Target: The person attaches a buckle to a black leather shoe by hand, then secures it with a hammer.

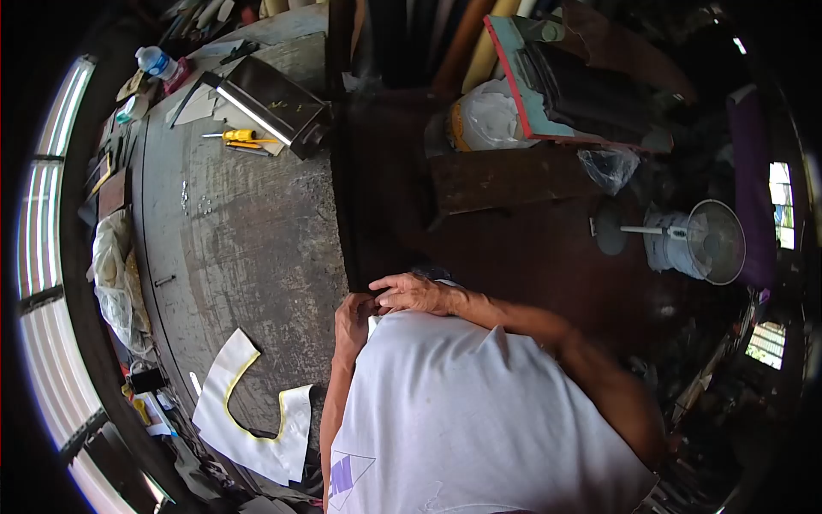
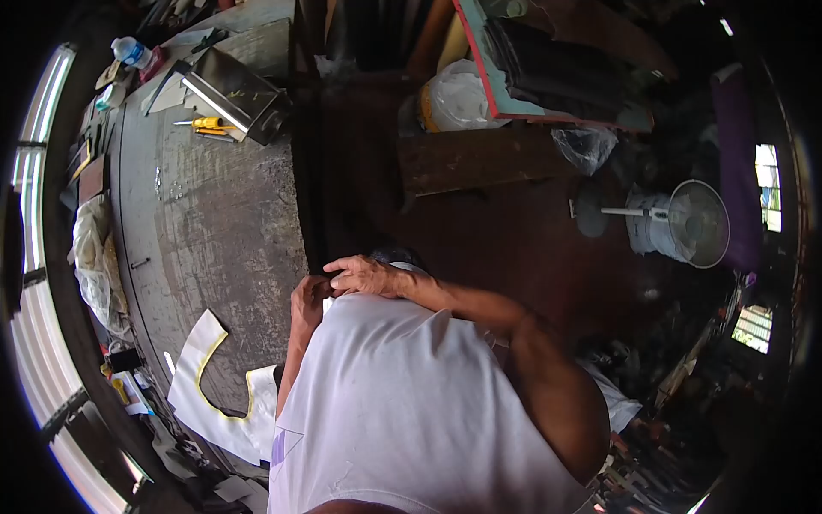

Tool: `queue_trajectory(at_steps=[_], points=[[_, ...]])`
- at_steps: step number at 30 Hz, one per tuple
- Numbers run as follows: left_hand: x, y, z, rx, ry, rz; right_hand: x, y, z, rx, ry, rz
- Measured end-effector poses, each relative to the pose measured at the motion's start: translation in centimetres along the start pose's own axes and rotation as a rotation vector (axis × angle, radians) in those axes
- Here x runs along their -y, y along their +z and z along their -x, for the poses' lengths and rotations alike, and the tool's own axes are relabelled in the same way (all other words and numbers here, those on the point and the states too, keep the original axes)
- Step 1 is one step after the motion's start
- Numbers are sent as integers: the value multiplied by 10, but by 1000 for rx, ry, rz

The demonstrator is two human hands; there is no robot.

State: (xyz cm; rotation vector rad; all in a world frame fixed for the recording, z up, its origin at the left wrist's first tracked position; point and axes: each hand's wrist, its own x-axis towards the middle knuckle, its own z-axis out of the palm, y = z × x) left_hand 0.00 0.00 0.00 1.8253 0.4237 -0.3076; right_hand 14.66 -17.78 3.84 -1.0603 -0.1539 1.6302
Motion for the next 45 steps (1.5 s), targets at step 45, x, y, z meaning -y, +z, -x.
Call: queue_trajectory(at_steps=[45], points=[[-312,790,-483,790,856,-1043,-76,-699,605,-887,-153,1365]])
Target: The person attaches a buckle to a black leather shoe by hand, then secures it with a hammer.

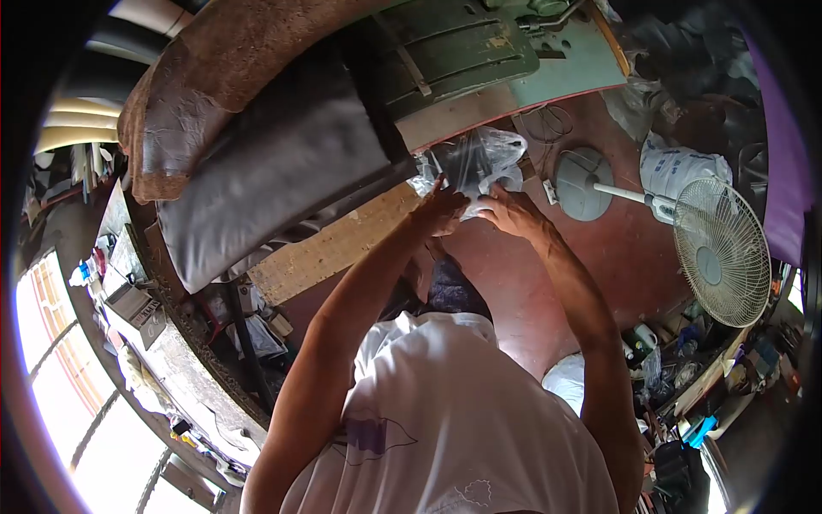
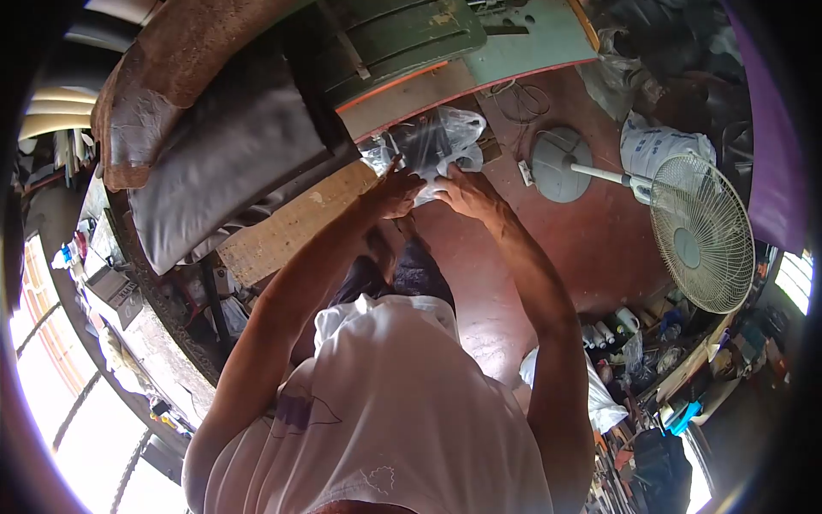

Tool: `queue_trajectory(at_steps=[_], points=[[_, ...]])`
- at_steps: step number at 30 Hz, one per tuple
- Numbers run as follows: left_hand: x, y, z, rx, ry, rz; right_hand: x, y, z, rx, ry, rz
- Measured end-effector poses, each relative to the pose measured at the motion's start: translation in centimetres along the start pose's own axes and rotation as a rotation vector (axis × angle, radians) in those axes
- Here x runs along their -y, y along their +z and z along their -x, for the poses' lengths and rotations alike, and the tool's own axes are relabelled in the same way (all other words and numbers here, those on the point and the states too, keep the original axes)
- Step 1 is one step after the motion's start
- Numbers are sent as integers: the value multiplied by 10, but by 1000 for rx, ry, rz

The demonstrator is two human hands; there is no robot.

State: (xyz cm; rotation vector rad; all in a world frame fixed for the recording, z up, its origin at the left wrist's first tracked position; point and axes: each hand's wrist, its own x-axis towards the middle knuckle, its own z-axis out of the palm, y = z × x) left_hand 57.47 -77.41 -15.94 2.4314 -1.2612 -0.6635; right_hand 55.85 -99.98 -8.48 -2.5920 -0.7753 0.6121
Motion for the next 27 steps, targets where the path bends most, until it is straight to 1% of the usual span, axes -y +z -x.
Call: queue_trajectory(at_steps=[1,4,5,7,8,9,10,11,12,13,14,16,17,18,19,20,22,23,24,25,26,27], points=[[3,4,4,113,-1,-48,-2,4,-1,19,115,29],[7,9,19,-37,63,-226,-42,38,-9,155,426,36],[4,-2,18,7,4,-243,-57,51,-14,138,423,37],[-6,-29,24,-10,-168,-329,-80,61,-23,123,387,48],[-10,-35,24,-15,-271,-368,-86,61,-28,41,412,100],[-10,-31,21,-36,-383,-284,-83,55,-41,-50,431,145],[-11,-34,18,-116,-459,-278,-82,50,-52,-144,454,180],[-15,-35,12,-190,-531,-272,-91,39,-68,2,511,166],[-21,-35,6,-264,-602,-262,-93,37,-72,-158,475,130],[-27,-36,-2,-527,-494,-438,-98,32,-78,-321,437,95],[-33,-39,-14,-650,-348,-456,-98,31,-74,-281,436,65],[-45,-38,-47,-614,-107,160,-82,11,-66,-203,436,5],[-44,-21,-58,-529,-202,166,-79,9,-55,-99,333,200],[-29,10,-75,-459,-291,155,-80,-1,-55,-20,221,405],[-25,32,-85,-374,-383,157,-72,-3,-41,10,108,465],[-34,27,-86,-286,-620,-159,-64,-1,-22,52,-3,517],[-24,3,-76,-3,-801,40,-60,8,-1,233,-101,328],[-24,4,-65,-119,-805,49,-61,24,13,196,-111,347],[-21,-3,-57,-246,-807,46,-62,24,13,287,-61,314],[-35,-27,-45,-195,-746,36,-61,26,13,377,-9,276],[-41,-28,-39,-217,-705,22,-59,27,13,466,44,240],[-43,-31,-37,-248,-666,3,-59,22,9,454,59,219]])
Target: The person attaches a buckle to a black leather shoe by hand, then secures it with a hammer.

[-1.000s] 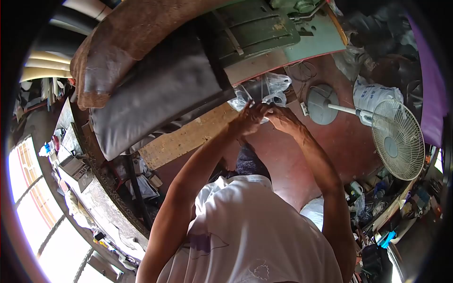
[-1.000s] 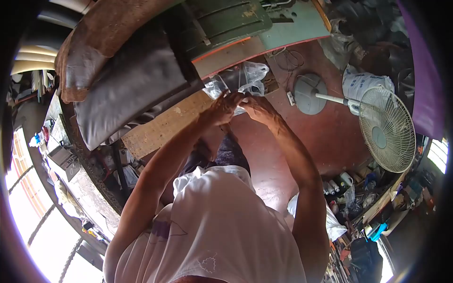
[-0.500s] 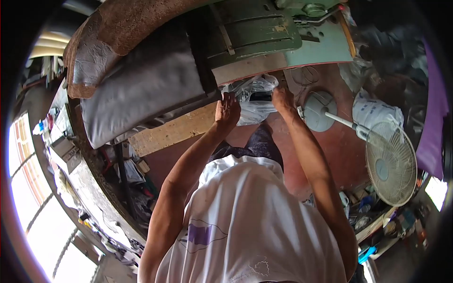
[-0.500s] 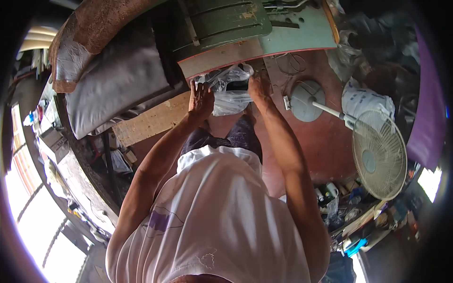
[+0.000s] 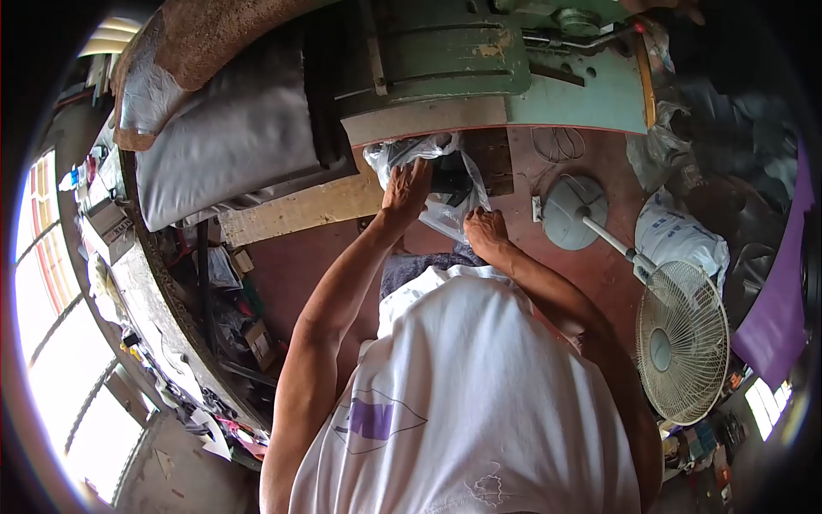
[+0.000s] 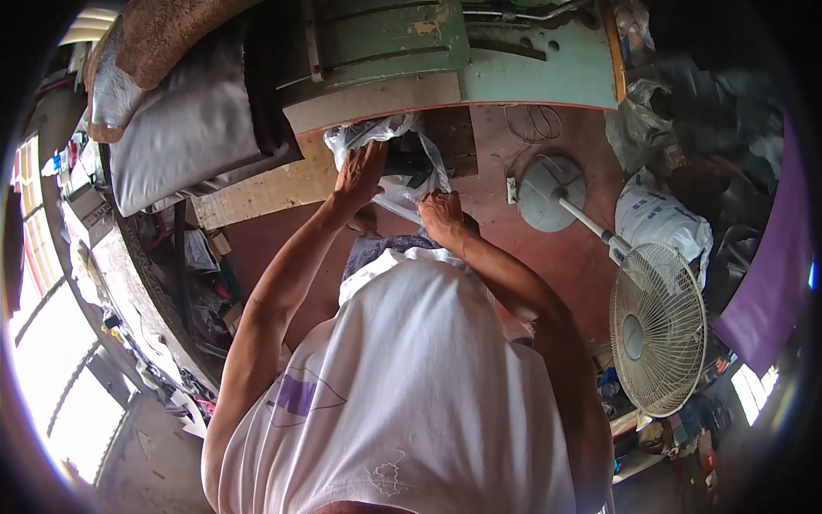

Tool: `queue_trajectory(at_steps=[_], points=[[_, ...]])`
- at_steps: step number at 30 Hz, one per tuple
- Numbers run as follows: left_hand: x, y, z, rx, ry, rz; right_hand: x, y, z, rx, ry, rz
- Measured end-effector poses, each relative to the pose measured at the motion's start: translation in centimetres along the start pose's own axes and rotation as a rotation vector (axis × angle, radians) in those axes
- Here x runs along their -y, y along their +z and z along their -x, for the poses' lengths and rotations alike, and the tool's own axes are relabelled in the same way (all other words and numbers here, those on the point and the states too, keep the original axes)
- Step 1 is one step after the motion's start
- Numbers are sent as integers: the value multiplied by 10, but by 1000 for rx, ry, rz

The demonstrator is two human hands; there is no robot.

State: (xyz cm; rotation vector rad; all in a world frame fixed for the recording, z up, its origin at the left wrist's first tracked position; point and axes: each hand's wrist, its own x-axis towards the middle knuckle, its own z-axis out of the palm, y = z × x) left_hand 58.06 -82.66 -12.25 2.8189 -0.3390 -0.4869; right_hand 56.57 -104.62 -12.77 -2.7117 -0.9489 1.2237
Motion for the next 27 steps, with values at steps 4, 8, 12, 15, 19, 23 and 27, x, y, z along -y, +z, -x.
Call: queue_trajectory(at_steps=[4,8,12,15,19,23,27], points=[[3,9,11,-23,-117,-47,4,-21,-14,-411,-190,-34],[14,14,25,-129,-125,-48,-5,-12,-82,-506,-308,-332],[12,7,43,-76,-64,-95,-4,-21,-110,-261,-189,-222],[17,29,44,-76,-113,-233,1,-30,-111,-75,-126,-218],[39,37,35,-36,-281,-199,-34,0,-113,-161,-332,-410],[51,43,30,-100,-289,-1,-65,-1,-72,-471,-677,-385],[56,43,29,-48,-299,53,-51,-24,-31,-479,-513,-601]])
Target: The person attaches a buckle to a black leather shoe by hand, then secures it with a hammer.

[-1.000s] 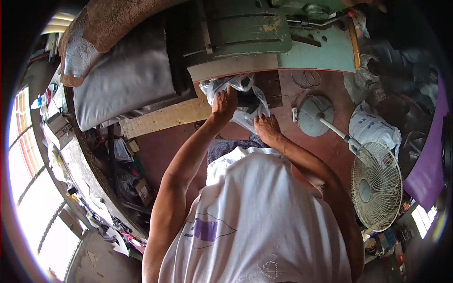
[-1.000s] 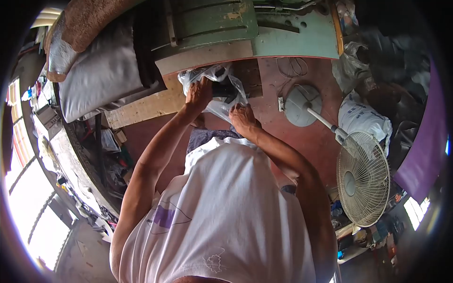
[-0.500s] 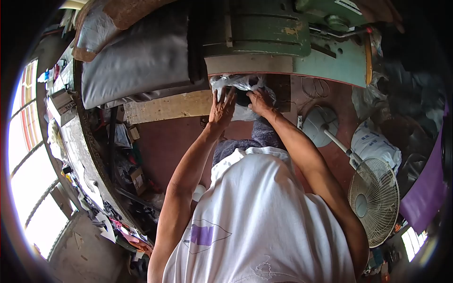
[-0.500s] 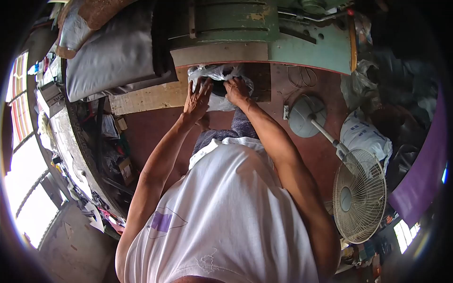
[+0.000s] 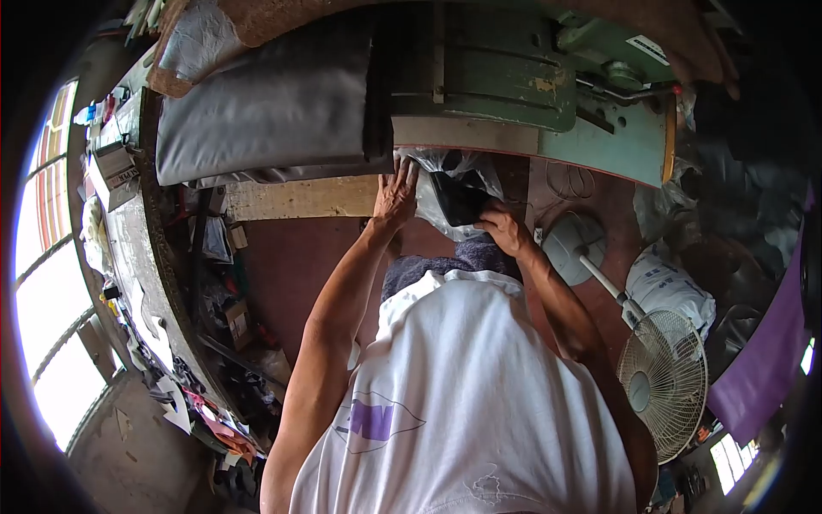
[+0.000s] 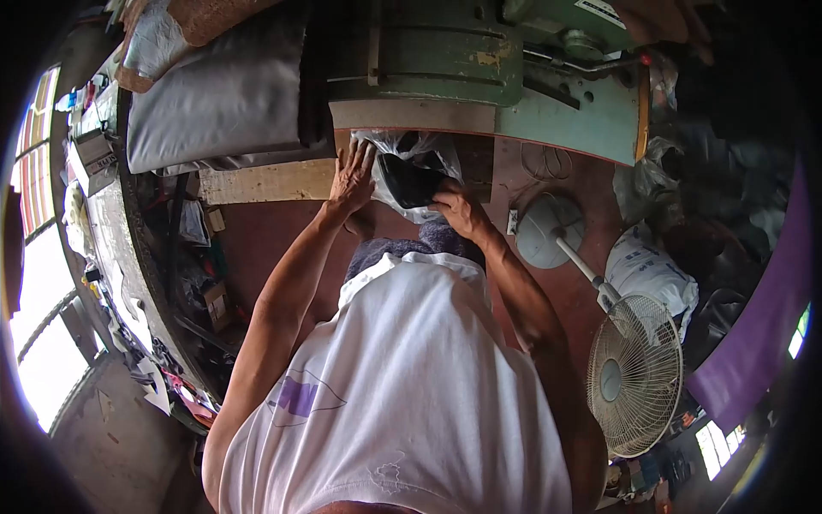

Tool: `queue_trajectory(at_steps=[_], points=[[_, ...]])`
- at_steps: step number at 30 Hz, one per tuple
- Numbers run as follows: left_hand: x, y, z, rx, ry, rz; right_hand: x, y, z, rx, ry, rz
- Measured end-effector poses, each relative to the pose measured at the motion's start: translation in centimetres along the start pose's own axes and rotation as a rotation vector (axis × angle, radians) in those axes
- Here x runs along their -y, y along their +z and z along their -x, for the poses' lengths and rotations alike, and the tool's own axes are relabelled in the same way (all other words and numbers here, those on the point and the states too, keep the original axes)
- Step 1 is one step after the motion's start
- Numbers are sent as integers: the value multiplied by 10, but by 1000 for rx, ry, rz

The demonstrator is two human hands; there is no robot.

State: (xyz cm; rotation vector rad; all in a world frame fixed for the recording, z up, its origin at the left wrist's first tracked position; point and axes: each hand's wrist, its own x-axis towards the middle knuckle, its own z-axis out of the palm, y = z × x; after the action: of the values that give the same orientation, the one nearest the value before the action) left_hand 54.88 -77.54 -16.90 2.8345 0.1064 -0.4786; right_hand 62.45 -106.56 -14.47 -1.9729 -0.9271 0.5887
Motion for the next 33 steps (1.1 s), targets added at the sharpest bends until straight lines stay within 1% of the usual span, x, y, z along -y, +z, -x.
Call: queue_trajectory(at_steps=[1,2,3,4,5,6,7,8,9,10,13,16,20,22,25,27,29,31,32,33], points=[[-1,2,1,32,23,-67,20,-7,-5,-36,-57,31],[-1,4,1,61,48,-135,41,-13,-12,-34,-54,10],[4,12,3,14,88,14,63,-18,-18,-32,-47,-12],[2,8,11,-152,189,125,82,-23,-23,-29,-42,-33],[-3,-5,17,-211,221,143,97,-27,-27,34,-97,86],[-7,-17,23,-270,249,156,115,-30,-33,34,-191,132],[-12,-27,27,-292,216,189,133,-32,-40,34,-288,177],[-13,-38,44,-327,197,372,144,-30,-44,35,-383,222],[-18,-59,57,-333,169,522,148,-24,-46,96,-436,260],[-20,-71,69,-335,135,670,154,-17,-46,104,-480,292],[-20,-93,108,-205,9,1199,177,-3,-50,122,-595,348],[-15,-104,145,-141,-65,1520,202,0,-59,160,-651,369],[-12,-105,181,-152,-105,1679,236,8,-74,169,-702,327],[-11,-107,196,-196,-124,1692,260,12,-83,184,-724,304],[8,-104,223,-253,-174,1643,293,30,-99,186,-772,248],[25,-81,239,-329,-59,1851,315,45,-110,200,-804,211],[39,-73,255,-432,87,2091,340,59,-124,247,-826,157],[51,-78,269,-640,11,2104,363,77,-134,273,-832,146],[59,-82,279,-744,-32,2110,376,85,-141,265,-836,206],[71,-87,293,-776,11,2112,386,94,-146,259,-826,205]])
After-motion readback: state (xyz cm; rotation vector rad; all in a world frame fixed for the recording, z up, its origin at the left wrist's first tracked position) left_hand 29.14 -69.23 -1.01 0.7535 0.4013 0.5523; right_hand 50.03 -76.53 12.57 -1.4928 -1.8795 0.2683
